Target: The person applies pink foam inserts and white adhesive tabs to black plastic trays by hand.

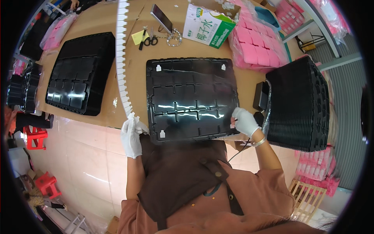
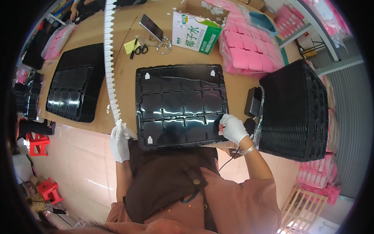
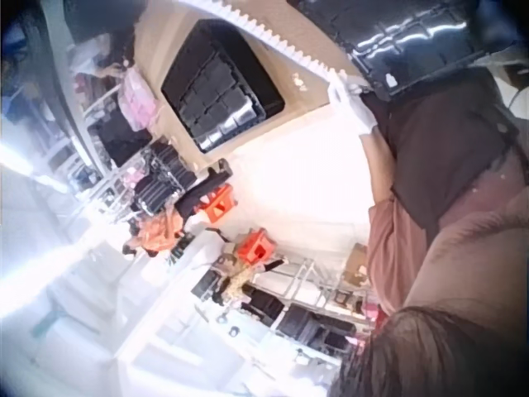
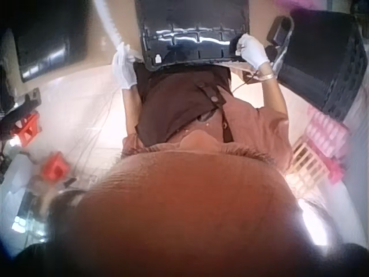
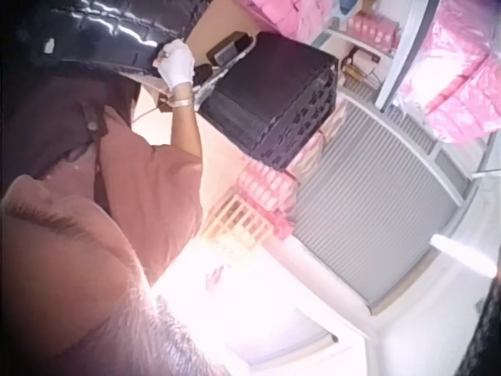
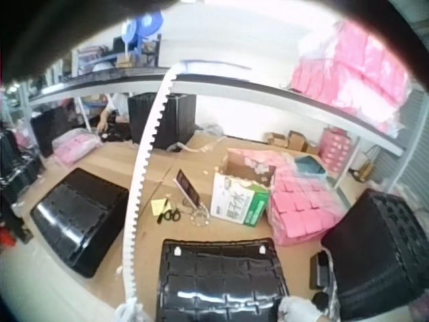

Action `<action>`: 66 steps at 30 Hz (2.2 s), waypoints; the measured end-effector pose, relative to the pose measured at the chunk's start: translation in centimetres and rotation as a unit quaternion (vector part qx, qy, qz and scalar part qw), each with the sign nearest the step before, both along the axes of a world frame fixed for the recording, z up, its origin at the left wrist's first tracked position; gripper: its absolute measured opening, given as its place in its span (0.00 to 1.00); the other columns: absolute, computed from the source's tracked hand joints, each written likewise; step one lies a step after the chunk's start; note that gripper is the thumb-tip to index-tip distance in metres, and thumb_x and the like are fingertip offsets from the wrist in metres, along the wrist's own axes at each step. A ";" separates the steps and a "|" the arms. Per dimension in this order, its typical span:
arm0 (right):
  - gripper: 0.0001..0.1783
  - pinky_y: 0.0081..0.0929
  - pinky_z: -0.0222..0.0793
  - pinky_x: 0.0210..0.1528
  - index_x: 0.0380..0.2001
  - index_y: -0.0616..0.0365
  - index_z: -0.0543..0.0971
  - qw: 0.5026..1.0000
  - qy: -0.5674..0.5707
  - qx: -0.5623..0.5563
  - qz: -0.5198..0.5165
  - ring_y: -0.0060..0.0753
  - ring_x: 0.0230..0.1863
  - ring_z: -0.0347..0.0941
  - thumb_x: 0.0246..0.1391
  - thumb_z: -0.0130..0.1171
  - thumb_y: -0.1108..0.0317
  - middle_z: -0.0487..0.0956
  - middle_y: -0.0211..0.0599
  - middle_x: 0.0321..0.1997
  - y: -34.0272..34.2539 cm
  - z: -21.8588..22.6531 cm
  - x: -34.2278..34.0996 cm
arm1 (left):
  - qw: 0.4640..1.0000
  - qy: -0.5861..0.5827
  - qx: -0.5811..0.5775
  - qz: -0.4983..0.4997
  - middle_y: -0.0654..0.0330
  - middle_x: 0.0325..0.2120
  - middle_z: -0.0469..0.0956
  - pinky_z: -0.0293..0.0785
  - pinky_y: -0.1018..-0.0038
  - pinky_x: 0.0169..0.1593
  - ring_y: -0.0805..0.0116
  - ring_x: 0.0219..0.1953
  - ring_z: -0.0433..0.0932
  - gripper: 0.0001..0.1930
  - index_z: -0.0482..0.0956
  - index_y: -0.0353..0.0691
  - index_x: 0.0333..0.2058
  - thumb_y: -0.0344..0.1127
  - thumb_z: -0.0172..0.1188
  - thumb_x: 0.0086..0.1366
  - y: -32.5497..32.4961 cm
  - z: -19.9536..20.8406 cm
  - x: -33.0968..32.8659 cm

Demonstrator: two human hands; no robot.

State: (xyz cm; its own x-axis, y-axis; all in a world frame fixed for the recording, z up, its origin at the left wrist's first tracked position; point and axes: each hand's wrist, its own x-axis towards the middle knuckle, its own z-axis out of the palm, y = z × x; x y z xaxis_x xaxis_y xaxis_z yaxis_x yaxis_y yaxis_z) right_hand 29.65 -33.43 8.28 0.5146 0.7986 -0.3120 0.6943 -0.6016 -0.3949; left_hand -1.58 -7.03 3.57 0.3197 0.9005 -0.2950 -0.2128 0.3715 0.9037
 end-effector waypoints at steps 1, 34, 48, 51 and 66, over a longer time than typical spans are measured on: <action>0.04 0.39 0.69 0.38 0.17 0.57 0.77 0.997 -0.061 0.034 0.011 0.45 0.36 0.74 0.35 0.62 0.77 0.76 0.40 0.28 -0.2 -0.6 -1.0 | 1.000 0.001 -0.004 -0.006 0.61 0.33 0.78 0.67 0.84 0.30 0.81 0.24 0.70 0.12 0.76 0.33 0.44 0.35 0.56 0.68 0.0 0.2 0.5; 0.11 0.23 0.72 0.39 0.21 0.62 0.71 0.927 0.227 0.257 -0.153 0.22 0.29 0.73 0.46 0.44 0.89 0.73 0.31 0.23 0.9 -2.1 3.8 | 0.999 0.008 0.020 -0.031 0.65 0.23 0.74 0.65 0.84 0.28 0.81 0.22 0.67 0.11 0.76 0.33 0.41 0.35 0.54 0.69 -0.6 0.0 1.0; 0.05 0.41 0.73 0.38 0.28 0.58 0.80 0.977 -0.179 0.096 -0.065 0.51 0.36 0.78 0.46 0.57 0.71 0.80 0.50 0.32 14.8 -5.8 14.5 | 0.998 0.048 0.004 -0.027 0.67 0.18 0.73 0.65 0.85 0.27 0.83 0.20 0.69 0.13 0.79 0.36 0.36 0.41 0.56 0.68 -0.8 1.0 1.1; 0.04 0.43 0.73 0.38 0.26 0.58 0.80 0.979 -0.115 0.146 -0.088 0.53 0.35 0.78 0.45 0.58 0.72 0.80 0.50 0.31 14.7 -7.0 14.9 | 0.999 0.044 -0.004 -0.030 0.67 0.17 0.72 0.64 0.85 0.25 0.83 0.19 0.68 0.13 0.79 0.36 0.36 0.42 0.57 0.67 -0.3 0.5 1.1; 0.04 0.35 0.75 0.34 0.23 0.65 0.76 0.974 -0.115 0.182 -0.075 0.48 0.29 0.76 0.42 0.56 0.84 0.76 0.50 0.27 14.1 -7.2 15.0 | 0.997 0.063 0.011 -0.039 0.69 0.20 0.73 0.62 0.88 0.25 0.86 0.21 0.67 0.13 0.80 0.37 0.38 0.41 0.57 0.67 0.0 -0.2 2.5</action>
